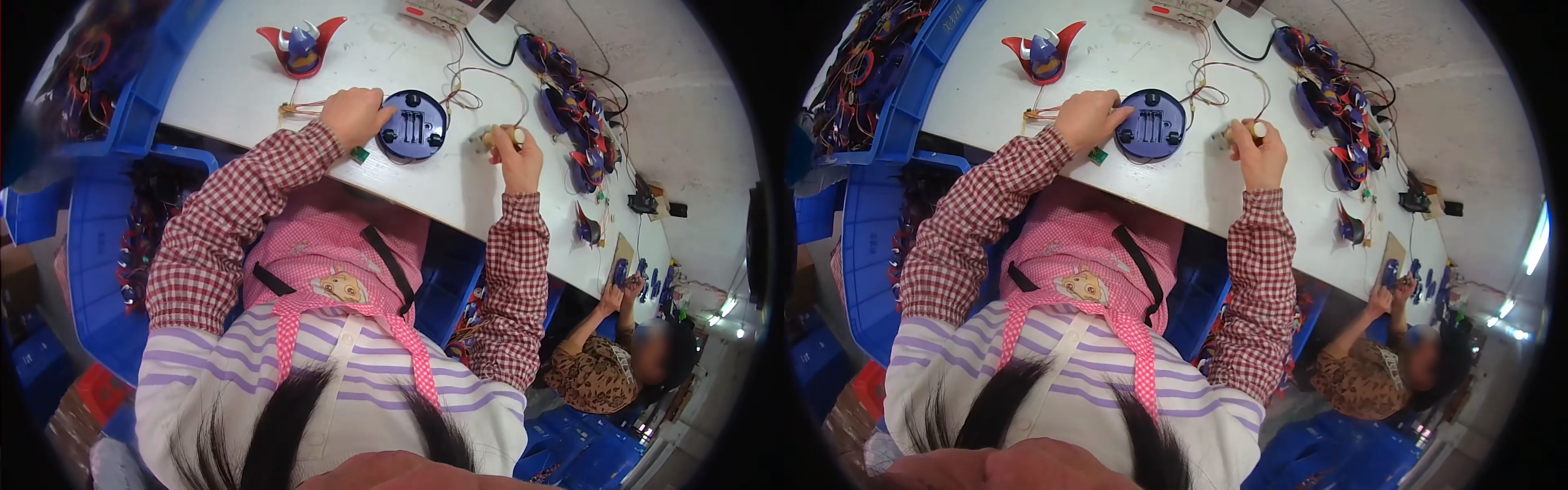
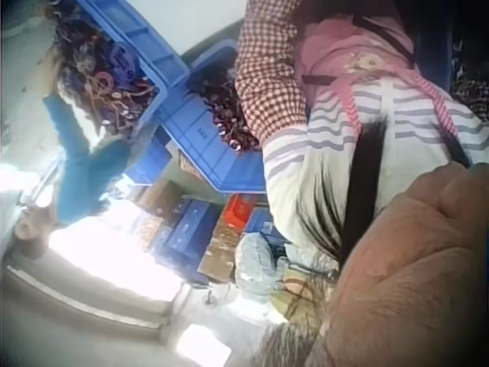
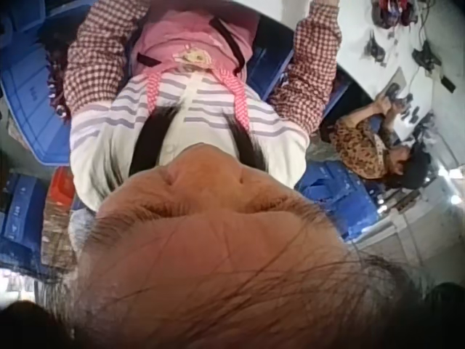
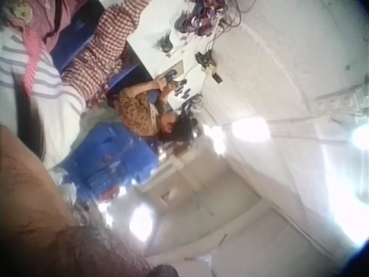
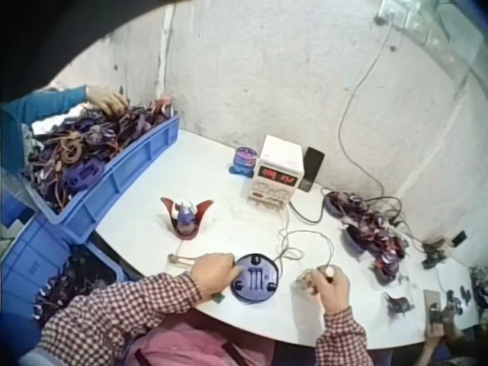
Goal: Assembling small electronic toy fans at a production workbench.
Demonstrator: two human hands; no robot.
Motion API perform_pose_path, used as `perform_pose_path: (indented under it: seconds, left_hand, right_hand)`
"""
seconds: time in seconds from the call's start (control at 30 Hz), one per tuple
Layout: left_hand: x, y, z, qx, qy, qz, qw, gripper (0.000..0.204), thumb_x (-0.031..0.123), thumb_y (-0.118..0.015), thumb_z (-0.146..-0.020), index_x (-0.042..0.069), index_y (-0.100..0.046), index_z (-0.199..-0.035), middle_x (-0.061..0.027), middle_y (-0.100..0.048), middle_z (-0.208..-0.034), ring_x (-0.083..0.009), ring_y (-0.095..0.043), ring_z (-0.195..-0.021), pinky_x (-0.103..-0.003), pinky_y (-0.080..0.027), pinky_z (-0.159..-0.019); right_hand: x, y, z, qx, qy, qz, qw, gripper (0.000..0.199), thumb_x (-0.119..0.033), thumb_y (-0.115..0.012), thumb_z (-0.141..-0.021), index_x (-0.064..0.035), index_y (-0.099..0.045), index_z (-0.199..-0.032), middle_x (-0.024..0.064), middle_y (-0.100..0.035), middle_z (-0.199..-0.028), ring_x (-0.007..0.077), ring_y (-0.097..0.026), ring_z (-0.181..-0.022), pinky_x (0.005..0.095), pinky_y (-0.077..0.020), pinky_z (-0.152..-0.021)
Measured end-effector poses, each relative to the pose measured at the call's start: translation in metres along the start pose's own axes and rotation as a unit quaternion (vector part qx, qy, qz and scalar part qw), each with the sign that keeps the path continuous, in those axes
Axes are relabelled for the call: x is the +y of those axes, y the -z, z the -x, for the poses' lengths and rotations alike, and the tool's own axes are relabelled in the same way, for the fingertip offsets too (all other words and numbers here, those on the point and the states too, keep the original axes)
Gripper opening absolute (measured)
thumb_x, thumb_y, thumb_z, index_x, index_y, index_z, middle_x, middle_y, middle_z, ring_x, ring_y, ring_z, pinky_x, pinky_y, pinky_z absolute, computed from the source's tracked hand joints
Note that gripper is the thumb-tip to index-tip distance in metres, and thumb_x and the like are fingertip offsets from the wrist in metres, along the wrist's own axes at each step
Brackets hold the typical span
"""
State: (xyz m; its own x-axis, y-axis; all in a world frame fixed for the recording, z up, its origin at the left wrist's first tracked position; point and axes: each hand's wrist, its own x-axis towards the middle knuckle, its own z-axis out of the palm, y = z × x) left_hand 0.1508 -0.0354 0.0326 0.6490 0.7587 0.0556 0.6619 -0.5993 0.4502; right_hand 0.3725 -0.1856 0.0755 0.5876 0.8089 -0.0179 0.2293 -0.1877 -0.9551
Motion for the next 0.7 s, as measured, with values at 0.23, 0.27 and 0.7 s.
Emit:
perform_pose_path:
  seconds: [0.23,0.27,0.7]
  left_hand:
    - [-0.006,-0.021,-0.009,0.046,-0.008,0.003,0.999,0.024,0.025,-0.052,-0.086,0.003,-0.058,-0.086,-0.0136,-0.064,-0.068,-0.0326,-0.062,-0.061,-0.039,-0.048,-0.055]
    - [-0.007,-0.022,-0.009,0.045,-0.007,0.005,0.999,0.024,0.025,-0.052,-0.086,0.003,-0.058,-0.086,-0.0136,-0.064,-0.068,-0.0326,-0.062,-0.061,-0.039,-0.048,-0.055]
    - [-0.015,-0.032,-0.013,0.134,-0.088,0.068,0.985,0.013,0.017,-0.052,-0.081,0.004,-0.054,-0.079,-0.0148,-0.061,-0.063,-0.0333,-0.058,-0.054,-0.041,-0.047,-0.052]
  right_hand:
    - [-0.017,-0.075,0.014,-0.037,0.173,-0.079,0.981,0.019,-0.006,-0.067,-0.079,0.0012,-0.06,-0.095,0.0055,-0.057,-0.089,0.0112,-0.053,-0.06,0.0195,-0.0462,-0.051]
    - [-0.013,-0.079,0.013,-0.038,0.171,-0.077,0.982,0.019,-0.006,-0.067,-0.079,0.0012,-0.06,-0.095,0.0055,-0.057,-0.089,0.0112,-0.053,-0.06,0.0195,-0.0462,-0.051]
    - [-0.007,-0.096,0.021,-0.04,0.29,0.193,0.937,0.022,-0.001,-0.067,-0.077,-0.0005,-0.06,-0.097,0.0073,-0.054,-0.094,0.0146,-0.055,-0.072,0.023,-0.0456,-0.06]
